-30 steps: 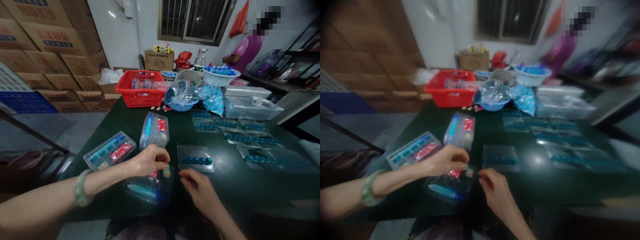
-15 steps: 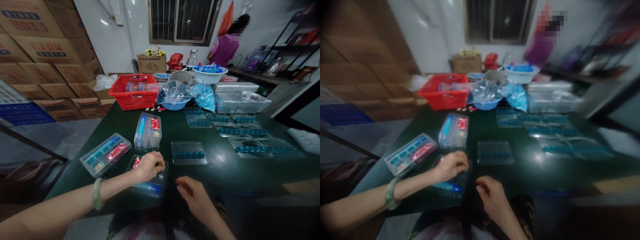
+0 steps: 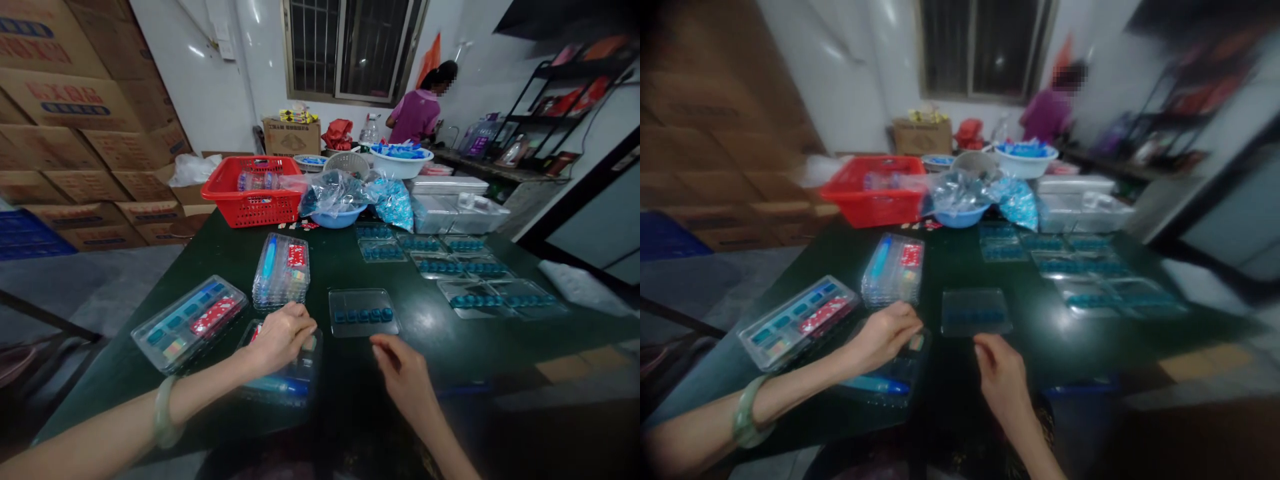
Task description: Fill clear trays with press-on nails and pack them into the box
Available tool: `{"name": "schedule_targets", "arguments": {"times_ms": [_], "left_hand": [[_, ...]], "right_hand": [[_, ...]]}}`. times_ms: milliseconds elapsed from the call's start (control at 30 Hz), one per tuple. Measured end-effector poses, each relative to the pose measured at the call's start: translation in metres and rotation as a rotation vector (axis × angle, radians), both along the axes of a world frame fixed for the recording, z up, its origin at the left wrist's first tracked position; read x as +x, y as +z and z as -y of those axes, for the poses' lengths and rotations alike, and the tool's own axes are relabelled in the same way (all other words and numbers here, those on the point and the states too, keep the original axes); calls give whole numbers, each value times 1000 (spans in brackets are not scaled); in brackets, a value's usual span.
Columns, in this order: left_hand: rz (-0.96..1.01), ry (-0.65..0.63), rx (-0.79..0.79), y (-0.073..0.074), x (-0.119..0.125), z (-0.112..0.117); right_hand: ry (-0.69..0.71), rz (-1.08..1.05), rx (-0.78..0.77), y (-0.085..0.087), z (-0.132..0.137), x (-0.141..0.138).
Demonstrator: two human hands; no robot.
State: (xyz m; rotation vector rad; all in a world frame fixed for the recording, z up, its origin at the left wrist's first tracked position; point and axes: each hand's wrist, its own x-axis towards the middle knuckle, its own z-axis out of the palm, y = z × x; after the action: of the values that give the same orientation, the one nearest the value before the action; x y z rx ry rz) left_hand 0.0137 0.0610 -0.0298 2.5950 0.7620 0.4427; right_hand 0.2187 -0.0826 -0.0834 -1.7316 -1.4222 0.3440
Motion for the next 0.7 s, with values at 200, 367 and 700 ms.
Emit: {"name": "schedule_targets", "arguments": {"times_ms": [200, 367, 700], "left_hand": [[276, 220, -46, 39, -12, -7], [256, 239, 32, 32, -63, 9], [101, 291, -4, -36, -70, 65]], "right_hand": [[-20, 680, 39, -12, -19, 41], [89, 814, 102, -23, -25, 43], [-47, 907, 225, -26, -4, 53]]}}
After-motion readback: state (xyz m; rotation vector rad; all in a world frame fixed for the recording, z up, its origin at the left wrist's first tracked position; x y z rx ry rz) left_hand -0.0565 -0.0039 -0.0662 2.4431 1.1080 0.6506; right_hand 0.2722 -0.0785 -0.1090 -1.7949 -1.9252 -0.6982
